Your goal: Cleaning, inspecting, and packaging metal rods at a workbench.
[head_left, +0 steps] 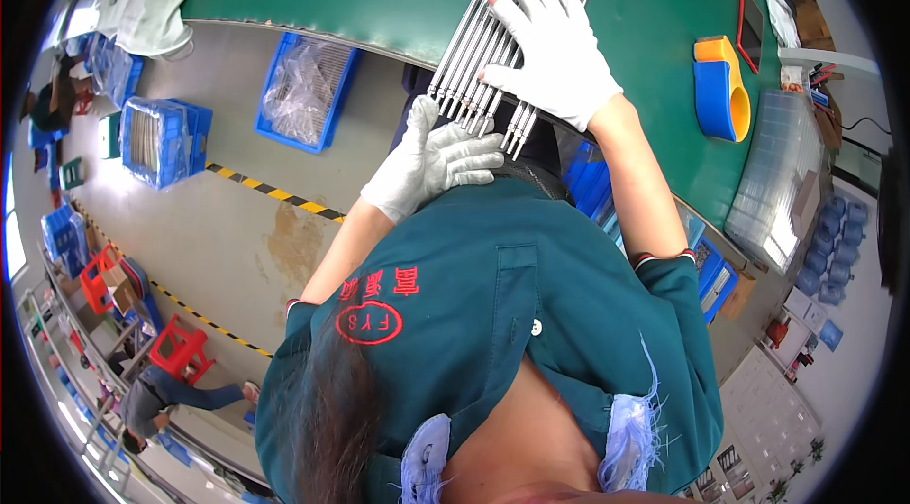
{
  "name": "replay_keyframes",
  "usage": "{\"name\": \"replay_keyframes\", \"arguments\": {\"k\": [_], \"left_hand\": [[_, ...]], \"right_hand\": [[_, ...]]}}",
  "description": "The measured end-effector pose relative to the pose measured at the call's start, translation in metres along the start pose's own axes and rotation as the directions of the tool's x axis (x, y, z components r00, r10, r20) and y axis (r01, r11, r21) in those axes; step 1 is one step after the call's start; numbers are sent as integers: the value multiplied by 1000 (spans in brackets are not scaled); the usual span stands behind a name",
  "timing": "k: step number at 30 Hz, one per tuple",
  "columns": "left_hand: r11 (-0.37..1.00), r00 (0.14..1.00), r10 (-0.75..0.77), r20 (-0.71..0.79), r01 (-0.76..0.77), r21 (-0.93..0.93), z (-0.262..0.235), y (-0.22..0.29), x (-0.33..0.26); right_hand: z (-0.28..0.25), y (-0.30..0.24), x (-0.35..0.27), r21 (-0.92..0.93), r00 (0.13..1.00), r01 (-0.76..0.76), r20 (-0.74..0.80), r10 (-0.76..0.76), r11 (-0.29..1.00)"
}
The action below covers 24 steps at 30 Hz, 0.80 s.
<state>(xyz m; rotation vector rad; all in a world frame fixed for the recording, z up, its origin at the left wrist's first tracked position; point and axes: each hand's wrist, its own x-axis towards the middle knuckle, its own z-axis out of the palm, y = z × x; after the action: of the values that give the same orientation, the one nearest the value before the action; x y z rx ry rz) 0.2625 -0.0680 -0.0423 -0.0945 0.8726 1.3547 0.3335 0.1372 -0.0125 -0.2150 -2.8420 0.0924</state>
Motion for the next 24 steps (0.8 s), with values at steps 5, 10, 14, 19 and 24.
{"name": "replay_keyframes", "arguments": {"k": [5,10,14,19,24], "left_hand": [[1000,1000,-15,4,15,-12,-1,-2,-2],[1000,999,-19,30,19,4,-2,0,0],[1000,999,-18,39,17,16,-2,-1,0],[1000,998,-11,70,9,20,-5,-2,1],[998,998,4,58,-7,60,-3,-3,-2]], "right_hand": [[-3,7,-13,38,999,-30,29,29,999],[-5,11,-20,57,996,-48,80,43,997],[-10,15,-23,57,994,-40,105,34,998],[-13,18,-25,68,995,-13,102,6,998],[-13,17,-26,64,995,-3,99,-3,998]]}}
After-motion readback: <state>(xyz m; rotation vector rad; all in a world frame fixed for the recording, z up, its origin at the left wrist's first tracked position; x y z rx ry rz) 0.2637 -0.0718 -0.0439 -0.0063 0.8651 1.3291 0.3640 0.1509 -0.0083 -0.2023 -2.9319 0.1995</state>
